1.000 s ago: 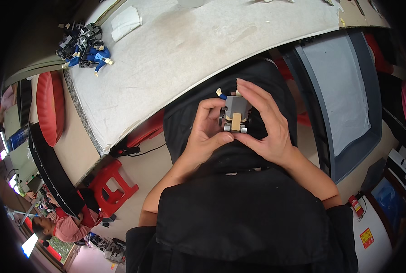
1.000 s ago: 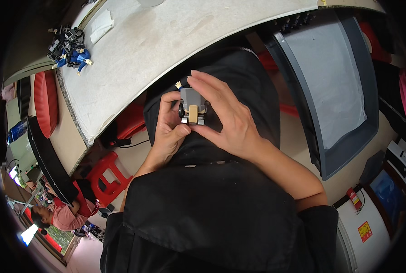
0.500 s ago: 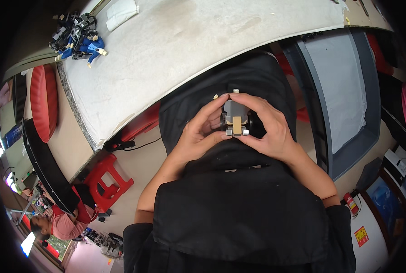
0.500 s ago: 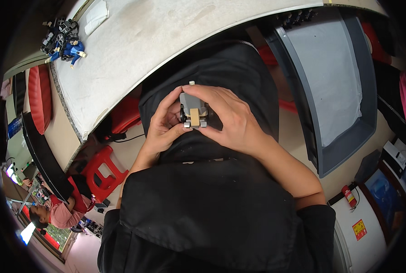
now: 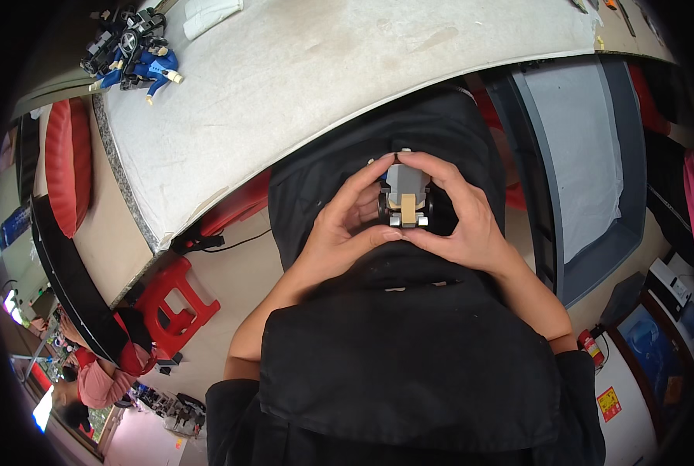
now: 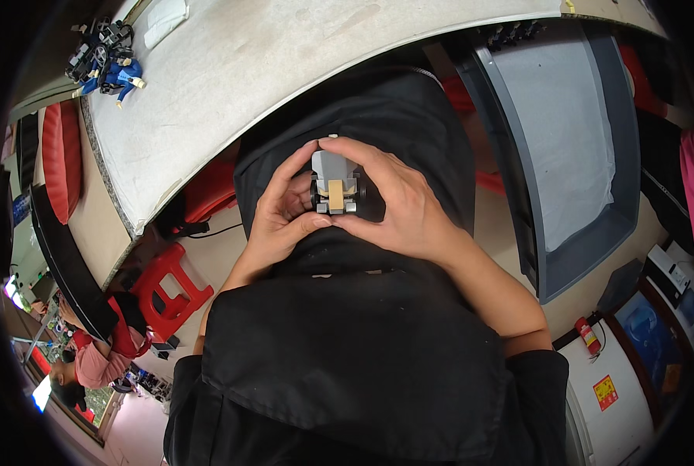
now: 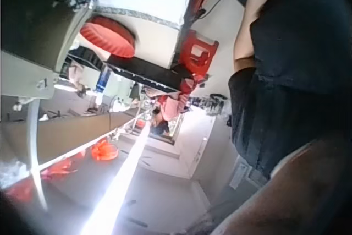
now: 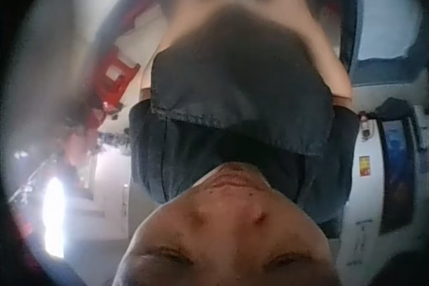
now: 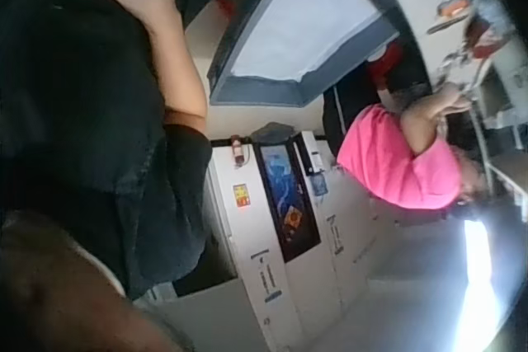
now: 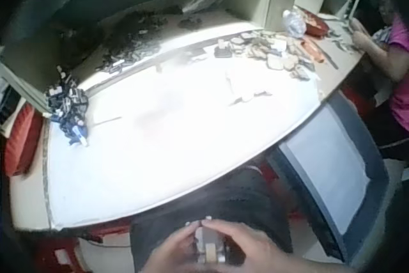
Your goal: The person assembles toy figures by applying glue from a squeeze bottle to the parts, attaching small panels by hand, and placing the assembled figures into a tray.
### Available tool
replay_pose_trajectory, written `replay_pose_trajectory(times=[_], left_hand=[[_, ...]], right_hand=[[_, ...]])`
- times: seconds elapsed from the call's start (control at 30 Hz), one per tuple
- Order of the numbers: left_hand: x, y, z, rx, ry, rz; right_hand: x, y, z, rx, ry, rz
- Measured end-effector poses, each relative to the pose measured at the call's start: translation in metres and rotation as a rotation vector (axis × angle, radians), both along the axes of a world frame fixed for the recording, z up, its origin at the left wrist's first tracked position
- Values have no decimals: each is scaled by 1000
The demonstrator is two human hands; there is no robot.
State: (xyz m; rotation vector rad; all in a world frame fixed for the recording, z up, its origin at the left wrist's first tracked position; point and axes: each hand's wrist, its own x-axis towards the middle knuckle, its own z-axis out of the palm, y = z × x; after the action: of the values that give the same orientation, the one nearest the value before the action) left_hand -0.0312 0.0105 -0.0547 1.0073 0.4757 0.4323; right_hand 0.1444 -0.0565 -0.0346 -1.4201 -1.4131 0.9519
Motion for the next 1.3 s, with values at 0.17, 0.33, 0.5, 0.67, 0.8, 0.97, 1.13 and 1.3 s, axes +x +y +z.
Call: replay_pose_trajectory(times=[0.17, 0.33, 0.5, 0.67, 0.8, 0.97, 1.13, 1.3], left_hand=[[1, 2, 6, -45, 30, -32], [1, 0, 10, -25, 82, -21], [1, 0, 15, -11, 180, -24], [2, 3, 17, -186, 25, 35], [16, 3, 24, -174, 235, 96], [17, 4, 16, -231, 201, 6], [22, 4, 24, -480, 154, 25], [22, 3, 29, -555, 46, 34]], right_hand=[[1, -1, -3, -23, 81, 10], [3, -4, -9, -116, 239, 7], [5, -3, -12, -197, 346, 25], [-3, -3, -9, -96, 171, -21], [-8, 4, -1, 69, -202, 2], [-13, 5, -2, 120, -245, -24], [-15, 7, -8, 122, -179, -74], [-15, 6, -9, 157, -198, -103]])
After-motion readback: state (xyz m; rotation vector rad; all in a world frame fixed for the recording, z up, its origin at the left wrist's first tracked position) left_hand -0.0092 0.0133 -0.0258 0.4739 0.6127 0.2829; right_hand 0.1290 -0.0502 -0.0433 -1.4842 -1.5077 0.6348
